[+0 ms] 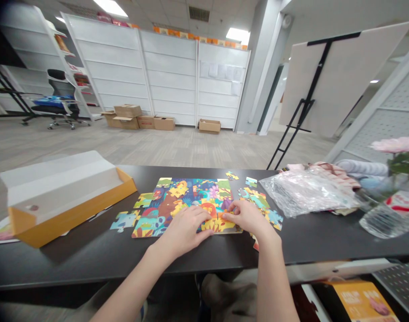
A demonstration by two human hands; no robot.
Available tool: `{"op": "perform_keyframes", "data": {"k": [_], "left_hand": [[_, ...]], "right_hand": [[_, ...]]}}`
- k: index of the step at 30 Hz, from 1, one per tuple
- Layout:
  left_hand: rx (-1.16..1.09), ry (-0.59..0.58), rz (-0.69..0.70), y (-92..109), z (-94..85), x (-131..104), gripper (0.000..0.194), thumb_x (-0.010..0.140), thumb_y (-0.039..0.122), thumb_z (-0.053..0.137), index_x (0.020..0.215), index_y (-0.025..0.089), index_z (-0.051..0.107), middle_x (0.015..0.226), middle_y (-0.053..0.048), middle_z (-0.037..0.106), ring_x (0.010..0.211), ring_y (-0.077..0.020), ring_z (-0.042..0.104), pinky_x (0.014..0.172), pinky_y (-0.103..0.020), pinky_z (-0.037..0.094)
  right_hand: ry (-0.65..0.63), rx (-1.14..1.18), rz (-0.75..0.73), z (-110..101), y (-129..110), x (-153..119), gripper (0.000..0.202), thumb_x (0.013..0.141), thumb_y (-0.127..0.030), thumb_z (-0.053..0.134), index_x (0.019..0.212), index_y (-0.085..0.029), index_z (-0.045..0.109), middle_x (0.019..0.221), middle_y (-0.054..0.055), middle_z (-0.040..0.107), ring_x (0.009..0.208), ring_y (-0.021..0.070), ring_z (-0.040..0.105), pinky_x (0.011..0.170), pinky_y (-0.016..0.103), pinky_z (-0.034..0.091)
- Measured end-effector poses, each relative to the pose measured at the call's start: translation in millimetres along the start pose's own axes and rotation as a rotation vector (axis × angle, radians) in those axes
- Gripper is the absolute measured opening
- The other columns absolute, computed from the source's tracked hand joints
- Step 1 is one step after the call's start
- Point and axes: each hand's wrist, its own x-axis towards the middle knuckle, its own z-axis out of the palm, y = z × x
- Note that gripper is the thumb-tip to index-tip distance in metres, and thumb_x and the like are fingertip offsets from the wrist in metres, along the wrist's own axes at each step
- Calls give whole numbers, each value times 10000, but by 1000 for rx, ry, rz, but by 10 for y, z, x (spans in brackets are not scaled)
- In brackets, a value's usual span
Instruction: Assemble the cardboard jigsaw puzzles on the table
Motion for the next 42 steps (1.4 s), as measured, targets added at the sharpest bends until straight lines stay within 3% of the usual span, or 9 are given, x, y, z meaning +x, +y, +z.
{"op": "perform_keyframes", "data": {"k": [15, 20, 25, 29, 35, 42], "left_hand": [[13, 9, -9, 16, -9, 2, 276, 897, 409, 691, 1051, 183, 656, 1102, -81, 701, 1069, -266, 616, 915, -401, 499], [66, -7, 71, 35, -28, -28, 296, 944, 403, 628, 1199, 253, 650, 1174, -56, 669, 1109, -259, 573, 977, -422, 476], [109, -30, 107, 42, -36, -41, 256, 977, 409, 573, 1182, 304, 685, 1222, -48, 647, 1143, -265, 542, 1011, -458, 455], [90, -34, 111, 38, -25, -25, 231, 986, 387, 561, 1151, 303, 700, 1215, -45, 645, 1151, -263, 536, 1009, -455, 459], [59, -48, 126, 63, -9, -2, 209, 983, 350, 574, 1130, 258, 691, 1172, -56, 647, 1142, -246, 548, 1018, -420, 480], [15, -37, 143, 68, 41, 18, 195, 978, 332, 585, 1123, 252, 688, 1151, -64, 650, 1161, -238, 548, 1020, -399, 492]], "right_hand": [[80, -132, 74, 33, -79, 12, 303, 751, -484, 748, 802, -201, 653, 735, 23, 693, 657, 174, 609, 595, 272, 392], [88, -158, 89, 57, -126, 3, 336, 734, -506, 763, 795, -205, 627, 762, 36, 691, 682, 190, 615, 619, 286, 412], [129, -120, -4, 12, -7, -21, 328, 743, -511, 737, 854, -212, 662, 871, 49, 707, 784, 209, 639, 682, 295, 443], [174, -85, 13, -111, 150, -75, 246, 833, -447, 615, 875, -214, 680, 802, 36, 703, 708, 185, 625, 673, 295, 454], [16, 35, 9, -183, 242, -146, 157, 763, -325, 644, 828, -199, 713, 783, 28, 715, 648, 158, 604, 640, 270, 471], [-48, 105, 26, -148, 272, -130, 87, 689, -257, 666, 753, -205, 693, 714, 16, 701, 656, 166, 607, 631, 260, 479]]}}
